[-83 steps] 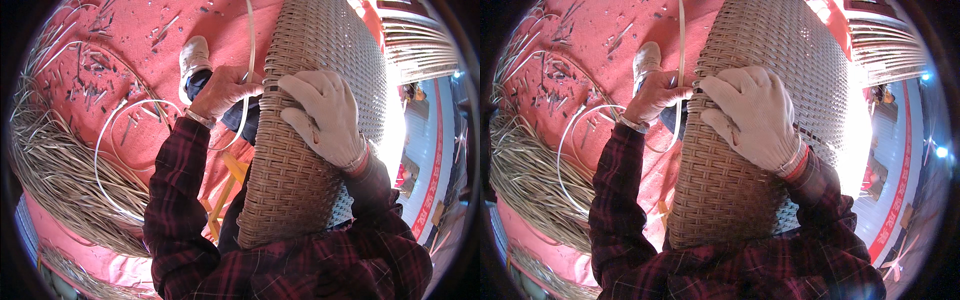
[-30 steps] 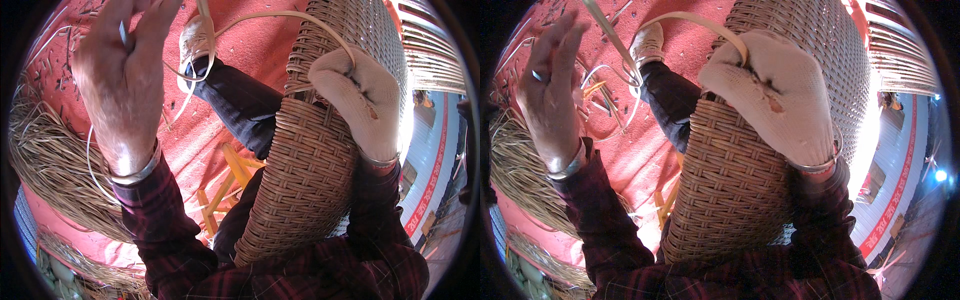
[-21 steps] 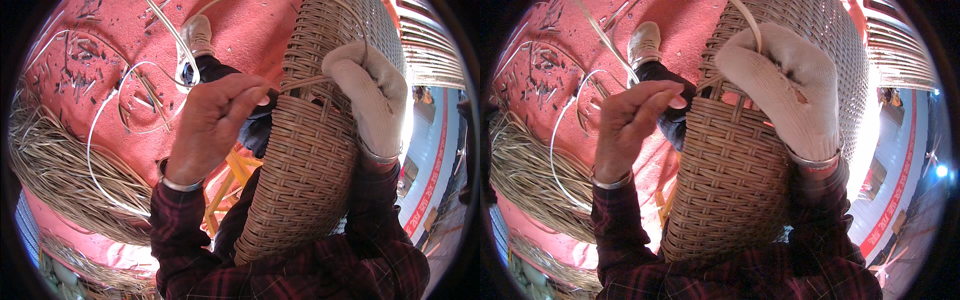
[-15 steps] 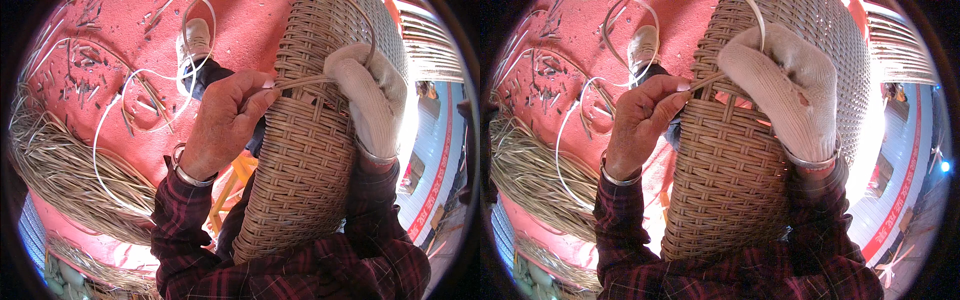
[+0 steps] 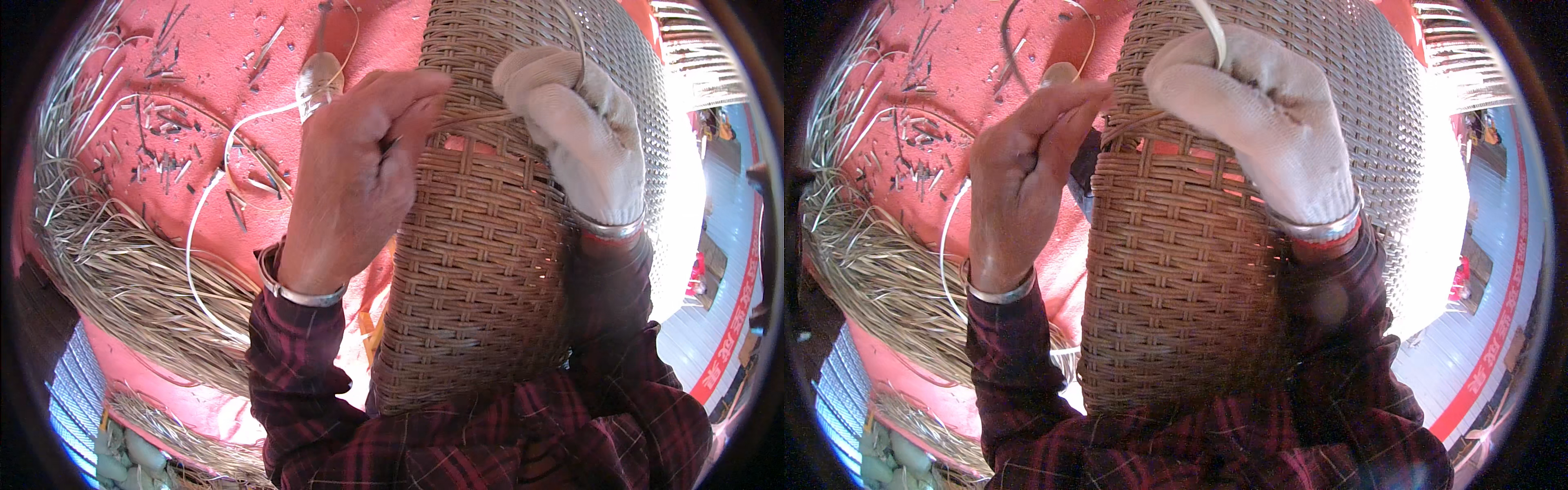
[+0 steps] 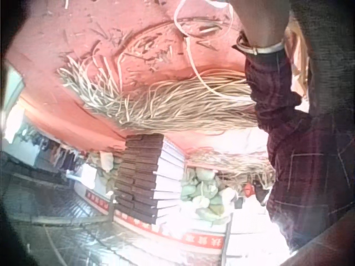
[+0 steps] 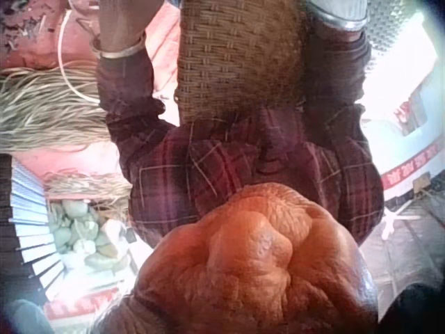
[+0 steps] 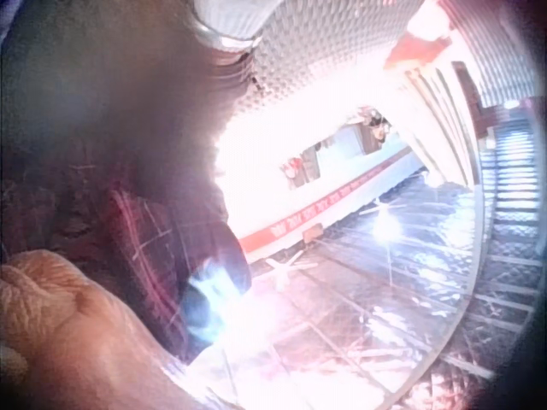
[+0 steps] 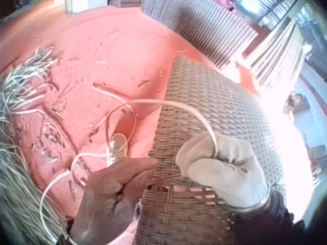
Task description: The person weaves a large basket by threading flexible reed strips through the existing weave using a metal awl. They repeatedly pierce the weave, pull the strip through, and tighten it to extend the basket wall.
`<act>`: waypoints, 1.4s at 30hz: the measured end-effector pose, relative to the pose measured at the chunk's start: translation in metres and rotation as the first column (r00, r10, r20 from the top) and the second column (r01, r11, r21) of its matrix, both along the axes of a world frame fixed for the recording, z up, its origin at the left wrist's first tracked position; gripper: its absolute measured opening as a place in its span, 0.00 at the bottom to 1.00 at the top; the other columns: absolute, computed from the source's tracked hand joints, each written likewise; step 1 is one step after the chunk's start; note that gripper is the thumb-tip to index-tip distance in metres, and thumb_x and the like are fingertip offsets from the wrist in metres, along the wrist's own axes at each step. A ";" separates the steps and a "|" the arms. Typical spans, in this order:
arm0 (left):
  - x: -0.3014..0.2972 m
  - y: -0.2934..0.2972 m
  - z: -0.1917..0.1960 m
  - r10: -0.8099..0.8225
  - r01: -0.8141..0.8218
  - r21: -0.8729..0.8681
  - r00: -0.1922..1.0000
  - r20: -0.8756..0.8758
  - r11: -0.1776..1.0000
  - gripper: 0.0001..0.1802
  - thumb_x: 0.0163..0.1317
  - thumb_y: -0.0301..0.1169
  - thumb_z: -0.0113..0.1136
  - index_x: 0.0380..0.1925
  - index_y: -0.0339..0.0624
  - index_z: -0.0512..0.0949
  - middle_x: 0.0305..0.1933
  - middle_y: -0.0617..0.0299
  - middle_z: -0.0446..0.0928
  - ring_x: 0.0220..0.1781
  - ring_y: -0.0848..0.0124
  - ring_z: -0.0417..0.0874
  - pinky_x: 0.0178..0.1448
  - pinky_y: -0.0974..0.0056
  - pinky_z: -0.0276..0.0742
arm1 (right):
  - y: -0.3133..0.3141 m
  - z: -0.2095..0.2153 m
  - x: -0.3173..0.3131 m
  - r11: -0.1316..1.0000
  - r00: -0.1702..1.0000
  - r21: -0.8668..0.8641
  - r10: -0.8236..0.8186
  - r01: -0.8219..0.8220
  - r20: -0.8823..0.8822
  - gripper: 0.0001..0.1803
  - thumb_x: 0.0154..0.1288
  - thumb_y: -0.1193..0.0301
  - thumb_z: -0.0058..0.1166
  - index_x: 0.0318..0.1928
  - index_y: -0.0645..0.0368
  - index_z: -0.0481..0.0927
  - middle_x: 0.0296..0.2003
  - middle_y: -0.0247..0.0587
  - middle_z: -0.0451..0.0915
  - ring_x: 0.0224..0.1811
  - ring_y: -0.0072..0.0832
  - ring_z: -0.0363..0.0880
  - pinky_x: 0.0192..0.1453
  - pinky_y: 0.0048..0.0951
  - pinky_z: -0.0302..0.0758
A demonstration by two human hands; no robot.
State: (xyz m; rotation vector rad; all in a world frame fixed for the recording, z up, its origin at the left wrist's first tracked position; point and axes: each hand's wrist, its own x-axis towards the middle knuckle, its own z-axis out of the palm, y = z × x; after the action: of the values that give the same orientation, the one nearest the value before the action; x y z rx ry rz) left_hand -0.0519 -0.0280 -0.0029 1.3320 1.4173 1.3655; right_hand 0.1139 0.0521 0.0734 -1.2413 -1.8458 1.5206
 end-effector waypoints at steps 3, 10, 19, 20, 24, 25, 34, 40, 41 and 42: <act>0.003 0.021 0.013 -0.225 0.224 0.025 0.968 0.111 0.974 0.12 0.69 0.28 0.53 0.47 0.33 0.79 0.37 0.64 0.81 0.37 0.80 0.78 0.42 0.75 0.74 | 0.014 0.005 0.011 0.983 0.943 -0.060 0.151 -0.176 -0.295 0.20 0.68 0.57 0.51 0.25 0.59 0.70 0.27 0.32 0.72 0.22 0.16 0.63 0.29 0.17 0.59; 0.017 0.041 0.049 -0.583 0.582 -0.068 0.812 0.001 0.810 0.15 0.68 0.35 0.56 0.46 0.34 0.79 0.34 0.65 0.80 0.37 0.80 0.78 0.41 0.72 0.75 | 0.030 0.035 0.075 0.943 0.721 -0.208 0.045 -0.259 -0.691 0.18 0.74 0.57 0.43 0.29 0.53 0.63 0.17 0.27 0.64 0.12 0.12 0.56 0.17 0.14 0.61; 0.008 0.060 0.093 -0.490 0.507 -0.328 0.861 0.138 0.798 0.12 0.66 0.37 0.59 0.36 0.39 0.81 0.26 0.74 0.71 0.25 0.87 0.65 0.29 0.78 0.61 | 0.062 0.084 0.219 0.957 0.717 -0.277 -0.134 -0.085 -0.684 0.14 0.76 0.64 0.39 0.32 0.58 0.67 0.22 0.30 0.64 0.16 0.15 0.55 0.22 0.17 0.61; -0.003 0.056 0.096 -0.471 0.464 -0.339 0.880 0.068 0.818 0.13 0.66 0.39 0.58 0.35 0.39 0.80 0.25 0.73 0.71 0.24 0.86 0.65 0.29 0.77 0.61 | 0.071 0.088 0.242 0.959 0.735 -0.272 -0.131 -0.075 -0.666 0.14 0.76 0.65 0.39 0.32 0.58 0.67 0.22 0.30 0.64 0.17 0.15 0.55 0.22 0.17 0.60; -0.047 0.031 0.104 -0.365 0.283 -0.345 0.908 -0.204 0.895 0.18 0.68 0.44 0.54 0.32 0.40 0.80 0.23 0.69 0.69 0.23 0.82 0.65 0.28 0.73 0.61 | 0.090 0.091 0.346 0.902 0.773 -0.365 -0.399 0.232 -0.494 0.13 0.76 0.65 0.42 0.34 0.58 0.70 0.21 0.28 0.63 0.17 0.14 0.53 0.20 0.15 0.54; -0.059 0.024 0.105 -0.364 0.269 -0.328 0.890 -0.273 0.905 0.21 0.69 0.47 0.53 0.29 0.40 0.78 0.22 0.69 0.69 0.23 0.81 0.65 0.28 0.73 0.61 | 0.087 0.091 0.375 0.842 0.742 -0.322 -0.535 0.432 -0.404 0.12 0.76 0.66 0.42 0.34 0.58 0.70 0.21 0.27 0.63 0.16 0.13 0.53 0.20 0.15 0.53; -0.165 -0.067 0.035 0.084 -0.202 -0.583 0.971 -0.224 0.786 0.34 0.64 0.61 0.50 0.17 0.40 0.76 0.16 0.70 0.68 0.18 0.82 0.60 0.24 0.73 0.54 | 0.090 0.075 0.489 0.564 0.470 -0.372 -0.823 0.737 -0.318 0.11 0.75 0.66 0.44 0.46 0.60 0.73 0.25 0.27 0.68 0.18 0.11 0.55 0.20 0.14 0.53; -0.186 -0.090 0.004 0.318 -0.367 -0.406 0.930 -0.186 0.837 0.13 0.64 0.37 0.61 0.35 0.37 0.83 0.26 0.70 0.76 0.24 0.83 0.68 0.27 0.74 0.64 | 0.063 0.054 0.288 0.879 0.763 -0.424 -0.423 0.216 -0.489 0.18 0.77 0.63 0.38 0.56 0.63 0.71 0.32 0.32 0.74 0.24 0.13 0.63 0.26 0.12 0.64; -0.173 -0.085 0.006 0.327 -0.386 -0.339 0.919 -0.219 0.858 0.12 0.64 0.35 0.61 0.35 0.36 0.83 0.27 0.69 0.77 0.26 0.82 0.69 0.29 0.74 0.65 | 0.056 0.049 0.241 0.894 0.760 -0.426 -0.374 0.141 -0.532 0.19 0.77 0.63 0.37 0.57 0.64 0.71 0.33 0.32 0.74 0.26 0.13 0.63 0.27 0.12 0.65; -0.154 -0.078 0.010 0.347 -0.417 -0.310 0.902 -0.256 0.854 0.11 0.63 0.33 0.62 0.36 0.36 0.83 0.28 0.69 0.78 0.27 0.82 0.71 0.30 0.75 0.67 | 0.047 0.045 0.196 0.907 0.751 -0.417 -0.313 0.055 -0.581 0.19 0.77 0.63 0.37 0.57 0.64 0.71 0.35 0.33 0.75 0.26 0.13 0.64 0.28 0.12 0.66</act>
State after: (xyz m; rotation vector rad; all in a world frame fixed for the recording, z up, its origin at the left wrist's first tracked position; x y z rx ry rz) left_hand -0.2057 -0.1060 0.0071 0.9890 2.0422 1.1581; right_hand 0.3103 0.0995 0.1185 -0.8473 -0.9797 1.9268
